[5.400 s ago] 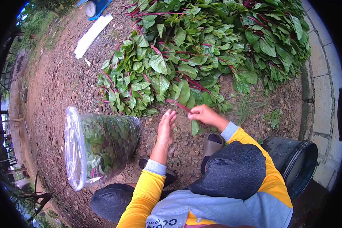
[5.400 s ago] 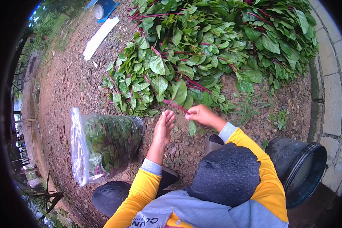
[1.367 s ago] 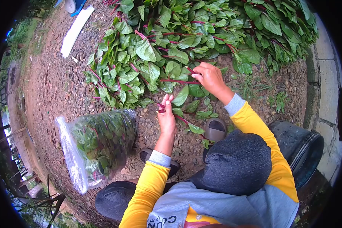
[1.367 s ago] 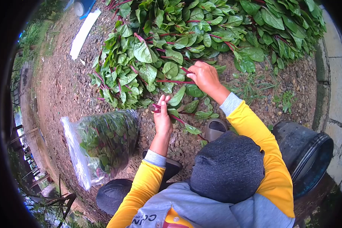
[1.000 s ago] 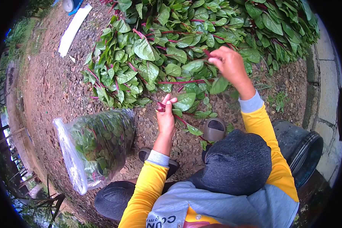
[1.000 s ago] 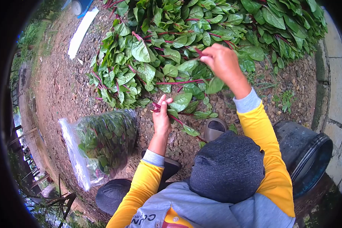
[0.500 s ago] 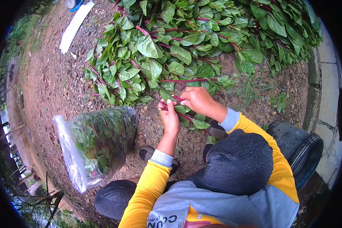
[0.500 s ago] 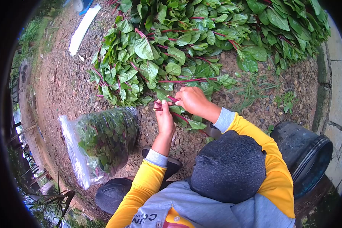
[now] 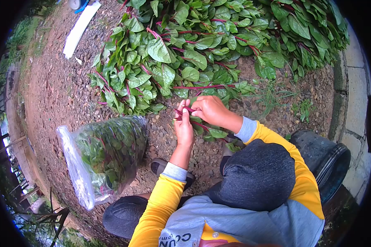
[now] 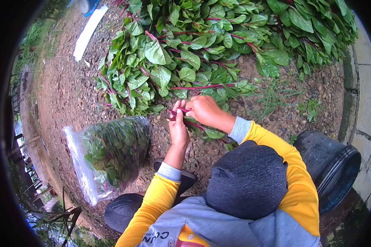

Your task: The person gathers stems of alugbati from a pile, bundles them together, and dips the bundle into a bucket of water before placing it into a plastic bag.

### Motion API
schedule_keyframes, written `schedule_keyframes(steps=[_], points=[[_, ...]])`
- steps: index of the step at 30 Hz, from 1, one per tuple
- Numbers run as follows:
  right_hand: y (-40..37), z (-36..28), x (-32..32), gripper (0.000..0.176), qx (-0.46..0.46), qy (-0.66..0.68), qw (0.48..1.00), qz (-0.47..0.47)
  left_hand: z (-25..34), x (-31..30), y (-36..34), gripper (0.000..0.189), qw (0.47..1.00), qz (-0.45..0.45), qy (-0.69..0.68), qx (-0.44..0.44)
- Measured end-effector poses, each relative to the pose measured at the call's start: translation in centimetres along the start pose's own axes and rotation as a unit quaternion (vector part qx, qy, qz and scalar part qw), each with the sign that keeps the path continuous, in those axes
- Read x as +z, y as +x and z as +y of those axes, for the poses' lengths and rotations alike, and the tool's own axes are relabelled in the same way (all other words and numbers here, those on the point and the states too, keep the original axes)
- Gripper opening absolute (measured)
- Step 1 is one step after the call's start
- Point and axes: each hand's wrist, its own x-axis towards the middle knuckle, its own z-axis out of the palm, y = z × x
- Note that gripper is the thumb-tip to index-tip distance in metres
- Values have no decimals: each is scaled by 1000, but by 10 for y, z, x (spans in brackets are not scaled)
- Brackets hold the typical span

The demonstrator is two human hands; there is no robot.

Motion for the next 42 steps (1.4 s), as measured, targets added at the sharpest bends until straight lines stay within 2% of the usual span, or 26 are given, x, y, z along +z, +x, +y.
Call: schedule_keyframes(steps=[2,5,6,9,10,11,13,14,15,17,20,23,28,32,36,37,40,42], points=[[2,0,4,12,9,109,994,13,3,1,-1,48,999,-18,-23,-24],[7,8,21,13,-60,135,988,49,-3,5,-5,51,999,-24,43,18],[6,10,25,17,-56,136,989,21,-5,8,-7,52,999,0,30,12],[5,18,33,20,-16,195,980,-47,-2,4,-5,46,997,57,-12,-45],[6,21,36,23,48,270,957,-91,-2,5,-5,40,992,84,-67,-58],[8,39,56,25,68,386,918,-64,-6,-1,-3,38,991,107,-53,-58],[19,45,42,24,98,255,961,-39,-16,-16,3,36,986,152,-26,-60],[25,46,34,20,10,133,991,31,-17,-20,4,35,985,162,1,-56],[28,57,33,22,-26,29,997,64,-18,-21,4,34,986,159,8,-50],[35,63,31,22,-23,-87,991,104,-18,-23,4,33,988,150,24,-36],[42,78,34,20,-20,-211,975,72,-19,-21,3,31,989,145,24,-21],[41,93,38,26,16,-213,976,38,-18,-25,4,31,991,132,26,-29],[31,82,26,10,-5,-63,992,107,-19,-28,6,39,992,125,6,-29],[13,60,29,10,-12,56,994,90,-16,-20,10,44,991,131,-25,-22],[-10,36,39,10,-16,94,993,65,-16,-21,12,43,991,119,-39,-44],[-15,32,39,14,15,106,994,14,-17,-21,11,41,991,118,-52,-41],[-27,29,56,15,2,169,985,30,-10,-17,7,38,990,113,-76,-40],[-28,33,57,15,-17,141,990,6,-13,-23,6,36,990,109,-56,-69]])
